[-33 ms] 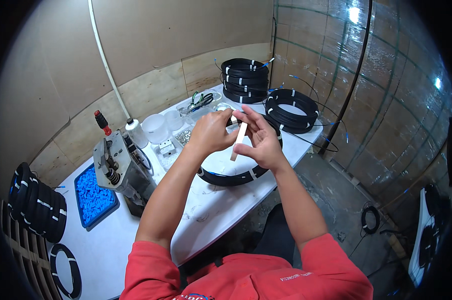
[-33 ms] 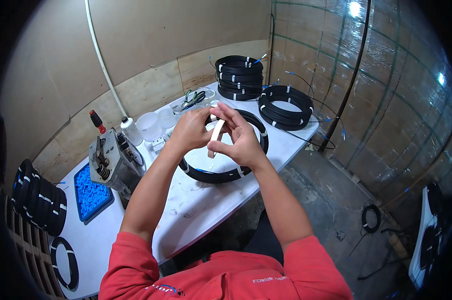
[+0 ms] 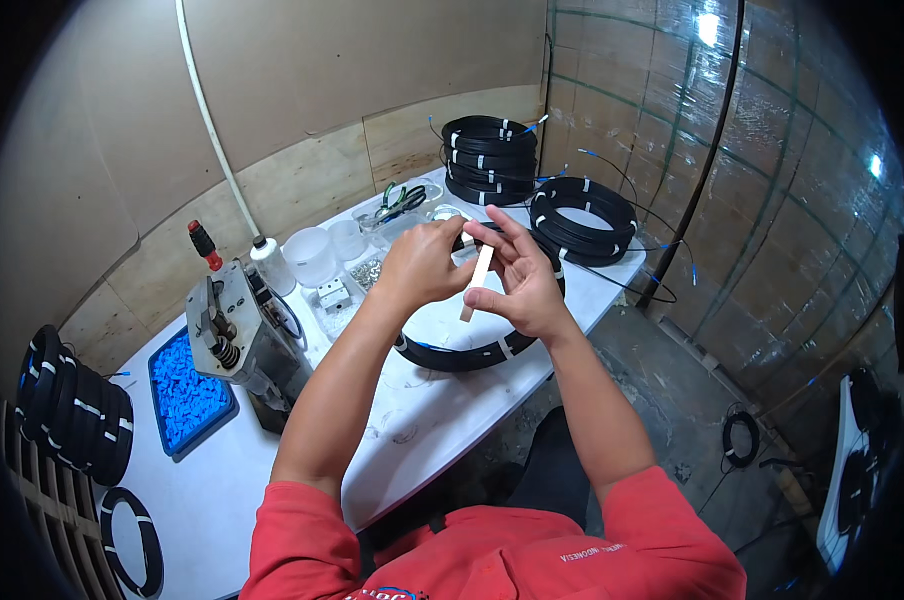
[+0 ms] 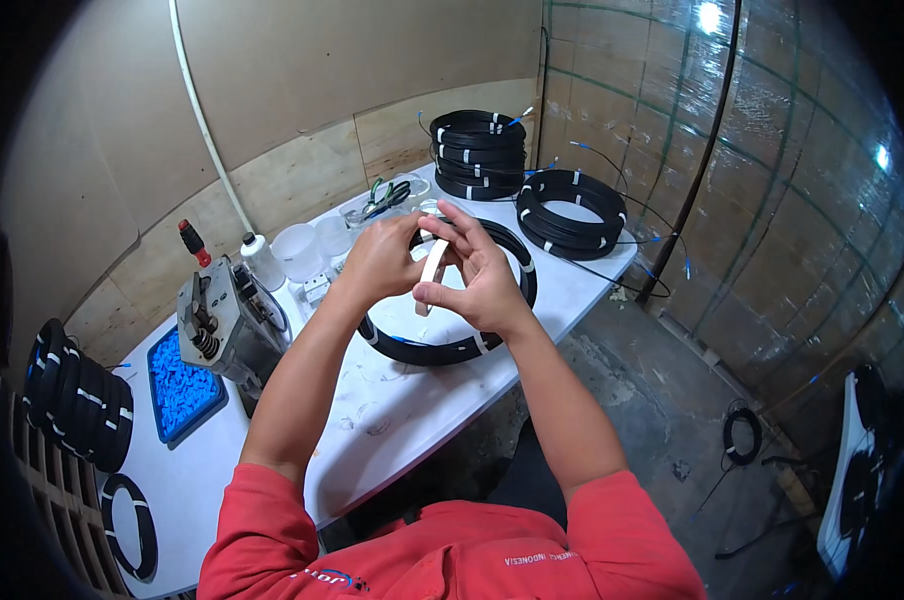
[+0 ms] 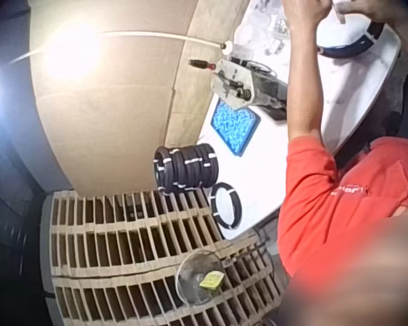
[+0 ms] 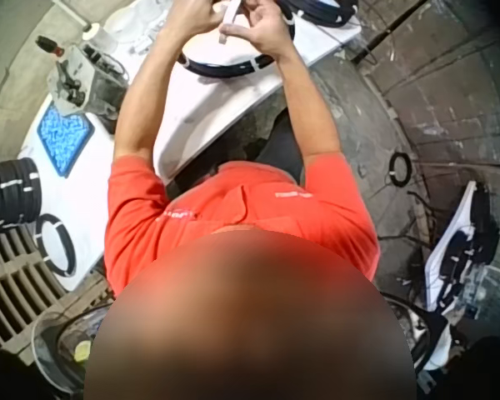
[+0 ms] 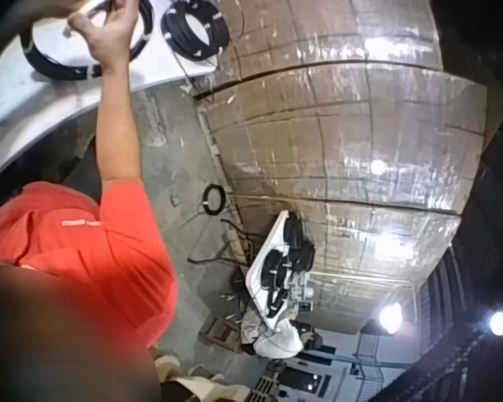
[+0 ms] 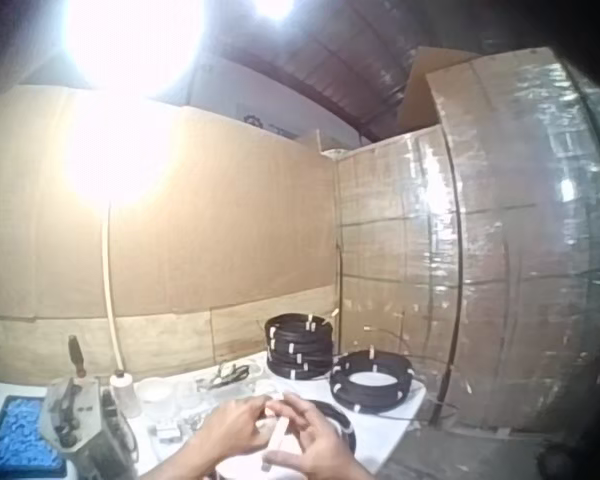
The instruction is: Bundling a coil of black electrical or industrial wire using white adhesive tape.
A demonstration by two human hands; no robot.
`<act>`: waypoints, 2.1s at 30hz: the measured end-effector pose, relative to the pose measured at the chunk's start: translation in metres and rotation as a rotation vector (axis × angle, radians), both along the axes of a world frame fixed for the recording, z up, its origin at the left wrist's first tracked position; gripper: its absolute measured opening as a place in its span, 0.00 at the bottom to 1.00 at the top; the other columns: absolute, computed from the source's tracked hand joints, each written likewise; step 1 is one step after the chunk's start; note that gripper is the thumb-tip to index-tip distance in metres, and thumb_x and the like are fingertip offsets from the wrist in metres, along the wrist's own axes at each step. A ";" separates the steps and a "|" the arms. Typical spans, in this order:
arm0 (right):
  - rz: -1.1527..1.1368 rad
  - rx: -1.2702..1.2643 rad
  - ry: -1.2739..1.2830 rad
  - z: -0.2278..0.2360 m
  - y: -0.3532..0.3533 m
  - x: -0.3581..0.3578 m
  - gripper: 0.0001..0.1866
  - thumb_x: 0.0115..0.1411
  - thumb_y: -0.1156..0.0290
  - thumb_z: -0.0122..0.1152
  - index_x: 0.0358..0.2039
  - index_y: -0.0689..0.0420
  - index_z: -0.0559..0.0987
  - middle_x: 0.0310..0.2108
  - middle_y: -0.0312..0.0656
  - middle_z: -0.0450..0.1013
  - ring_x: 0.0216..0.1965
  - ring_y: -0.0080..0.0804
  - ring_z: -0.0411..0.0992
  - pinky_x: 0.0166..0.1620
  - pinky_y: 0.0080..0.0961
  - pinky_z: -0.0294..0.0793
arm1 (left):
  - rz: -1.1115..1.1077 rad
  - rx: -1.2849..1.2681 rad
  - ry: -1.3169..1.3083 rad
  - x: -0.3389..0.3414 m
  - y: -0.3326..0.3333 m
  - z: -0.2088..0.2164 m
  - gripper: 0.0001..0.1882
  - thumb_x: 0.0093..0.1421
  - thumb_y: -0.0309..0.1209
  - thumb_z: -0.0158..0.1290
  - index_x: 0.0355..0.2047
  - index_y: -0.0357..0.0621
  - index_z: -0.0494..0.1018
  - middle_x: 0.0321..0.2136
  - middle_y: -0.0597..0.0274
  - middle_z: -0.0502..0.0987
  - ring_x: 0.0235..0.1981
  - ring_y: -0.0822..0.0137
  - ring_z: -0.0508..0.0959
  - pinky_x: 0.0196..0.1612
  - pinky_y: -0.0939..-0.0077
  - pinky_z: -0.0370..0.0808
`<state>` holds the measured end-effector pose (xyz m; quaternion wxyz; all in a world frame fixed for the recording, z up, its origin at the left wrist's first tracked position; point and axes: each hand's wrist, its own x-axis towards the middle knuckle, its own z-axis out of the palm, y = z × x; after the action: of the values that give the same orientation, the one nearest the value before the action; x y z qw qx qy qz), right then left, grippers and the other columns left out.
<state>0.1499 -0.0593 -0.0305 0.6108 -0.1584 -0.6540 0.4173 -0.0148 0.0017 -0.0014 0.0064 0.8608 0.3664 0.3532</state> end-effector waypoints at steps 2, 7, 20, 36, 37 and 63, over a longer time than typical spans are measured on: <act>0.018 -0.019 0.007 -0.002 0.002 0.003 0.53 0.45 0.80 0.74 0.68 0.58 0.52 0.60 0.51 0.65 0.54 0.29 0.68 0.57 0.27 0.67 | -0.039 0.029 -0.019 0.001 0.001 0.000 0.17 0.48 0.42 0.58 0.32 0.41 0.72 0.25 0.47 0.78 0.28 0.44 0.79 0.31 0.52 0.76; 0.072 -0.090 0.050 -0.002 0.002 0.003 0.50 0.47 0.82 0.72 0.67 0.55 0.54 0.57 0.49 0.67 0.52 0.27 0.70 0.55 0.27 0.69 | -0.040 0.064 -0.024 0.000 0.003 -0.003 0.17 0.48 0.41 0.58 0.31 0.40 0.71 0.26 0.47 0.78 0.28 0.43 0.78 0.31 0.52 0.75; -0.260 -0.025 0.186 -0.020 0.005 -0.023 0.29 0.51 0.80 0.70 0.52 0.60 0.68 0.46 0.43 0.74 0.41 0.24 0.73 0.48 0.23 0.73 | -0.011 0.095 0.016 -0.003 0.003 -0.004 0.18 0.47 0.36 0.61 0.35 0.40 0.71 0.29 0.49 0.79 0.31 0.44 0.79 0.33 0.54 0.76; -0.686 -0.150 -0.162 -0.040 -0.018 0.004 0.07 0.53 0.73 0.63 0.31 0.63 0.78 0.25 0.36 0.76 0.28 0.20 0.72 0.37 0.21 0.73 | -0.039 -0.023 0.048 -0.004 -0.001 0.007 0.23 0.58 0.46 0.53 0.37 0.34 0.71 0.30 0.40 0.77 0.36 0.40 0.77 0.39 0.51 0.73; -0.558 -0.161 -0.134 -0.037 -0.025 0.013 0.07 0.54 0.73 0.62 0.31 0.63 0.77 0.26 0.35 0.74 0.29 0.19 0.71 0.38 0.20 0.72 | -0.058 -0.082 0.015 -0.004 0.001 0.008 0.22 0.61 0.45 0.51 0.38 0.34 0.71 0.31 0.40 0.77 0.37 0.41 0.76 0.40 0.51 0.71; -0.588 0.323 -1.440 -0.071 0.282 0.054 0.07 0.56 0.70 0.60 0.35 0.51 0.83 0.38 0.43 0.77 0.44 0.45 0.73 0.46 0.40 0.74 | 0.054 -0.075 -0.058 -0.044 -0.033 -0.012 0.24 0.44 0.20 0.58 0.45 0.46 0.72 0.26 0.53 0.74 0.27 0.50 0.77 0.29 0.62 0.74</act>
<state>0.2042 0.2231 -0.1019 0.1381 -0.4650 -0.8720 -0.0663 -0.0583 -0.0309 -0.0130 0.0398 0.8391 0.4024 0.3639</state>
